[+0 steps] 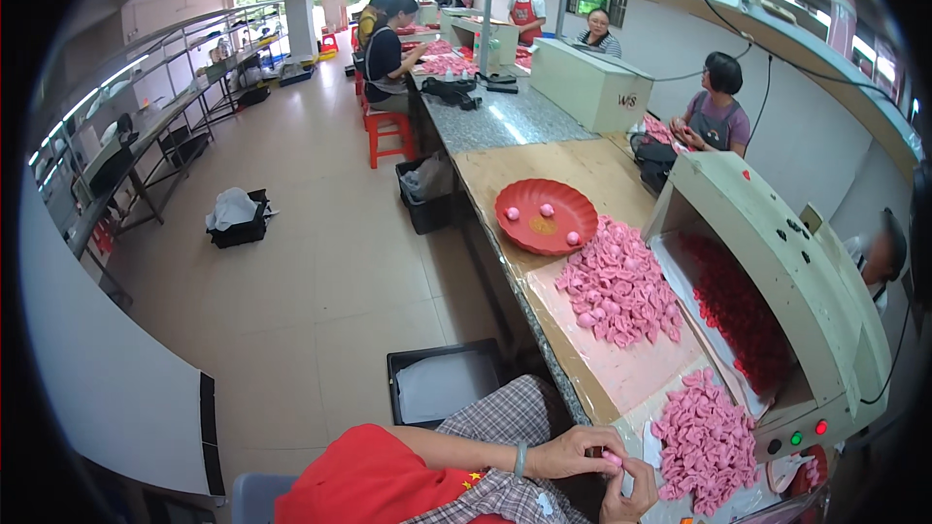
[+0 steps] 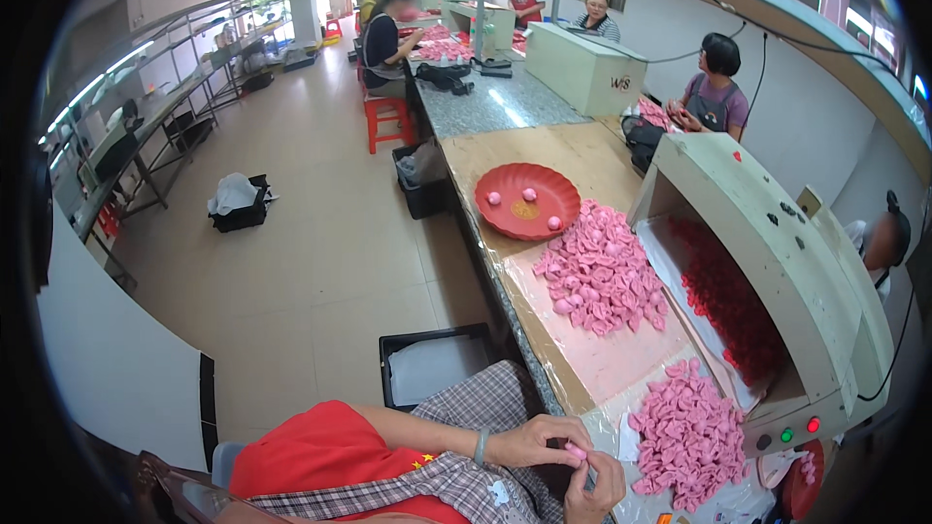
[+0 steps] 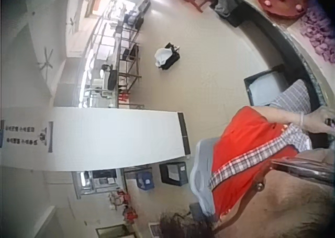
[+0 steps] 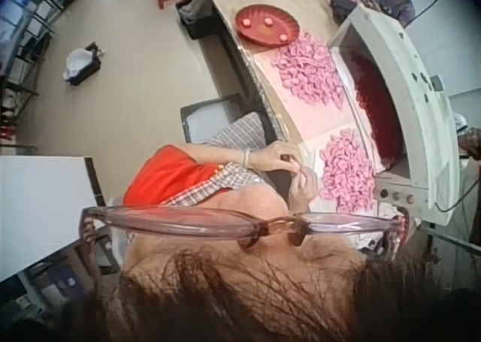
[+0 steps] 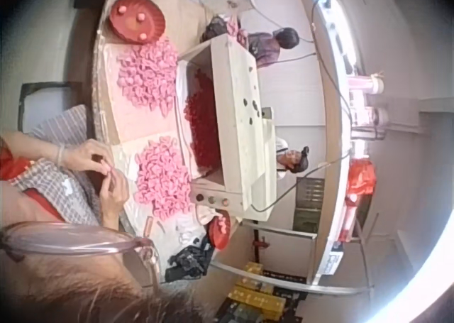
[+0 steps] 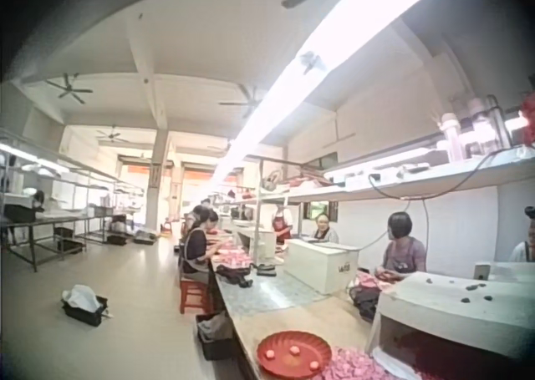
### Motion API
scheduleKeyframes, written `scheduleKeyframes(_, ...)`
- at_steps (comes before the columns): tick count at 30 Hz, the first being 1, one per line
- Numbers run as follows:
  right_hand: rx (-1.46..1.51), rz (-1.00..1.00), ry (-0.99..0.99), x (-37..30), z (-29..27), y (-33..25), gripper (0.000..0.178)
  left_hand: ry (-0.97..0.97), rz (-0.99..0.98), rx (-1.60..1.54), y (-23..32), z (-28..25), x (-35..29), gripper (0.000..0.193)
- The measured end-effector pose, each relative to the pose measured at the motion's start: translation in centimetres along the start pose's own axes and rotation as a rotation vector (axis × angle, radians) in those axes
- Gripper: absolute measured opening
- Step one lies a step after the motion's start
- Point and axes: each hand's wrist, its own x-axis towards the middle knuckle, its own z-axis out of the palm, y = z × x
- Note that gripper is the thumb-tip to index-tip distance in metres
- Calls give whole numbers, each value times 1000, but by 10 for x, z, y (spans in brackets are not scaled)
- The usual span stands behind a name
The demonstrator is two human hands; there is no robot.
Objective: Manually glue and assemble small pink plastic toy components at a factory workbench.
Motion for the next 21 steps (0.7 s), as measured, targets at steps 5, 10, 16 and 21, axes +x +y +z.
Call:
scheduleKeyframes(5,37,-40,14,-1,4,0,16,22,3,-45,-5,0,-4,19)
scheduleKeyframes(10,27,-47,0,0,6,-2,18,18,0,-45,-2,-5,-5,18)
scheduleKeyframes(16,14,-102,-22,1,9,0,18,34,18,-83,-6,-7,-8,18)
scheduleKeyframes(21,37,-7,-21,3,12,-11,15,19,14,-37,-5,-10,-8,18)
